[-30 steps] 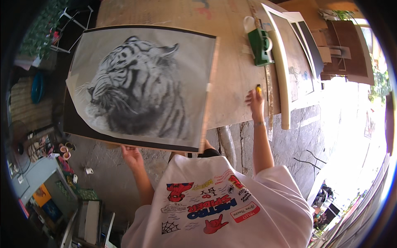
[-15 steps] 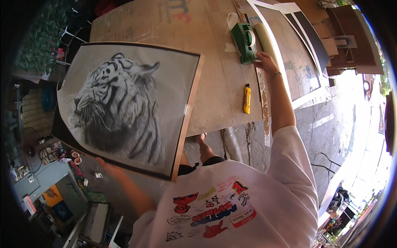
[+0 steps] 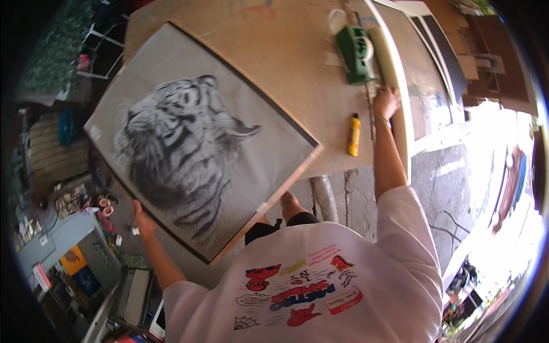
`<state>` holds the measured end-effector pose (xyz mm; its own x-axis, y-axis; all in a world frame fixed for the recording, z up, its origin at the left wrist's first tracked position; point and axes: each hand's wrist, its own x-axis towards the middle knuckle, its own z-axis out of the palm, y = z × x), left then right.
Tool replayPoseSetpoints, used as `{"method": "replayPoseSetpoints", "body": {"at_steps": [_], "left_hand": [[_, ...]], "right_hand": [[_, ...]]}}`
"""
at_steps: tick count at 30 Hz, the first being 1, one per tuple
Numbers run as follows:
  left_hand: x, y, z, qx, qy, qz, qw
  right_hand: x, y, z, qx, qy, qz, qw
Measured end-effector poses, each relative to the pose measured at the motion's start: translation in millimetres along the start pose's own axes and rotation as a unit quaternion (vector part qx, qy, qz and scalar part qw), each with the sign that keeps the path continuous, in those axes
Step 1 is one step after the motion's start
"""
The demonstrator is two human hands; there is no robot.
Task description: The person mounts a tiger drawing onto a backing board, places a white mat over it, and then secures the drawing to the board using black tape along all four edges. The person uses a utility knife to trim the tape.
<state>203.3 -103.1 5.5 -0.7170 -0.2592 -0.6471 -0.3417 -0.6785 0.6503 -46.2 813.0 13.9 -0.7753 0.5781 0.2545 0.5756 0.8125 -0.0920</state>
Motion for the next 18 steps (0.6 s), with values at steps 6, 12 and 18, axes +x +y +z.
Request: {"method": "replayPoseSetpoints", "body": {"at_steps": [6,12,18], "left_hand": [[12.9,38.2,16.2,0.582,0.273,0.343,0.685],[15.0,-23.8,193.8,0.649,0.050,0.470,0.596],[81.9,-94.4,364.8,0.705,-0.172,0.459,0.512]], "right_hand": [[-57.2,-30.5,-41.4,0.240,-0.072,-0.043,0.967],[-123.3,-158.5,-61.5,0.463,-0.237,-0.072,0.851],[-128.4,-302.1,-52.0,0.484,-0.324,-0.091,0.807]]}}
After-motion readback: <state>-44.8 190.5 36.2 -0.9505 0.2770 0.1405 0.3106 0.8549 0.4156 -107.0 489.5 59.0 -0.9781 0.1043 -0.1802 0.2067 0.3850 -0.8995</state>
